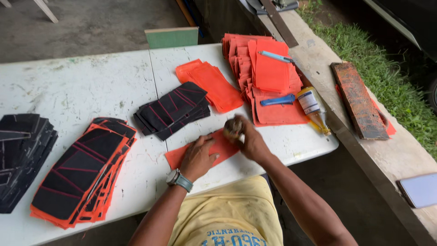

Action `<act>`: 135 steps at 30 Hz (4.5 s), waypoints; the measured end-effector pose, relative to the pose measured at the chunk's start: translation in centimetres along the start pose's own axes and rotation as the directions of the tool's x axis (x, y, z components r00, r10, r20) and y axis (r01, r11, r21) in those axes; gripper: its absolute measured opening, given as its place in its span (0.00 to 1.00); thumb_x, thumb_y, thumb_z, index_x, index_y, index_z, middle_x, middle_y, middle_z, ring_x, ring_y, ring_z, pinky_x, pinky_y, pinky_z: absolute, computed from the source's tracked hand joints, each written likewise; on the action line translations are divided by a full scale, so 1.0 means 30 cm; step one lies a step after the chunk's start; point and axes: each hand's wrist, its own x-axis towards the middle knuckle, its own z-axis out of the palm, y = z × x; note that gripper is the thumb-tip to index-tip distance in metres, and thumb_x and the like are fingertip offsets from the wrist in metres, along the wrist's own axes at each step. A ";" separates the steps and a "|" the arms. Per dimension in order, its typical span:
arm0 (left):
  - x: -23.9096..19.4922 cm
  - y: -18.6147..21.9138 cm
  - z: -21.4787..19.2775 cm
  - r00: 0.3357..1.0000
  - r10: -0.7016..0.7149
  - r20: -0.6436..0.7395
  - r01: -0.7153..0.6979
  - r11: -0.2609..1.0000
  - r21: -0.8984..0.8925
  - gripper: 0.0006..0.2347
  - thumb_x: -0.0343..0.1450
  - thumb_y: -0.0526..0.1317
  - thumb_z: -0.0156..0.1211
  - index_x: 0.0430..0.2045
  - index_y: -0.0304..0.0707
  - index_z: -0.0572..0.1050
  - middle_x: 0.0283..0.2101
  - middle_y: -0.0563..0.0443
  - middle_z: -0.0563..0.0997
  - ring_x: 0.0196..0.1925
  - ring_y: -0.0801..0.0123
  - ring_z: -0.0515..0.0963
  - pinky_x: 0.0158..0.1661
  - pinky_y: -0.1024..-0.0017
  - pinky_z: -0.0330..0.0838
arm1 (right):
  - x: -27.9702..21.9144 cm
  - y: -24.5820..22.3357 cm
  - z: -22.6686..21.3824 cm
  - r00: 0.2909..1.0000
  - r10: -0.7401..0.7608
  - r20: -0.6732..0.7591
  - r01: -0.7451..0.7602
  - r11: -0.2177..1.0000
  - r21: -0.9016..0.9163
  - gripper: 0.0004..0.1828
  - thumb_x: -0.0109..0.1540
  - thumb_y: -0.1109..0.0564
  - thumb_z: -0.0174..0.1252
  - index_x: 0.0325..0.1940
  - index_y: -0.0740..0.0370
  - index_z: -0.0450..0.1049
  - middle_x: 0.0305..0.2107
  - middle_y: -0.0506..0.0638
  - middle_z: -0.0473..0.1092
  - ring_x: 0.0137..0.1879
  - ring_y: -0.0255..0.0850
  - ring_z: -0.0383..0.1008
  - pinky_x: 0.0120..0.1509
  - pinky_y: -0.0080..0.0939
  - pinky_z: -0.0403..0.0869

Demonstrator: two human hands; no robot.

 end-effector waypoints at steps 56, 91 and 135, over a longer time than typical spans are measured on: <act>0.124 -0.055 -0.114 0.896 -0.191 0.401 0.053 0.942 0.331 0.53 0.51 0.69 0.69 0.71 0.47 0.55 0.74 0.51 0.53 0.74 0.59 0.60 0.70 0.37 0.34 | 0.187 0.035 0.069 0.995 0.064 -0.082 -0.072 0.993 -0.091 0.45 0.58 0.53 0.70 0.73 0.58 0.52 0.49 0.66 0.74 0.54 0.66 0.74 0.53 0.57 0.74; 0.141 -0.031 -0.115 0.854 -0.236 0.463 0.051 0.925 0.377 0.54 0.51 0.67 0.72 0.72 0.50 0.53 0.75 0.51 0.51 0.72 0.56 0.64 0.69 0.33 0.37 | 0.254 0.124 0.087 0.986 -0.043 -0.160 0.027 0.995 -0.099 0.44 0.57 0.54 0.71 0.70 0.58 0.53 0.46 0.65 0.73 0.53 0.67 0.74 0.53 0.58 0.73; -0.030 0.068 -0.079 0.942 -0.008 0.336 -0.035 0.992 0.124 0.21 0.69 0.48 0.60 0.59 0.51 0.73 0.66 0.48 0.64 0.67 0.54 0.64 0.66 0.53 0.52 | 0.116 0.115 -0.035 0.999 -0.032 0.015 0.034 0.981 -0.191 0.36 0.58 0.65 0.67 0.69 0.58 0.63 0.52 0.61 0.72 0.59 0.58 0.74 0.60 0.51 0.75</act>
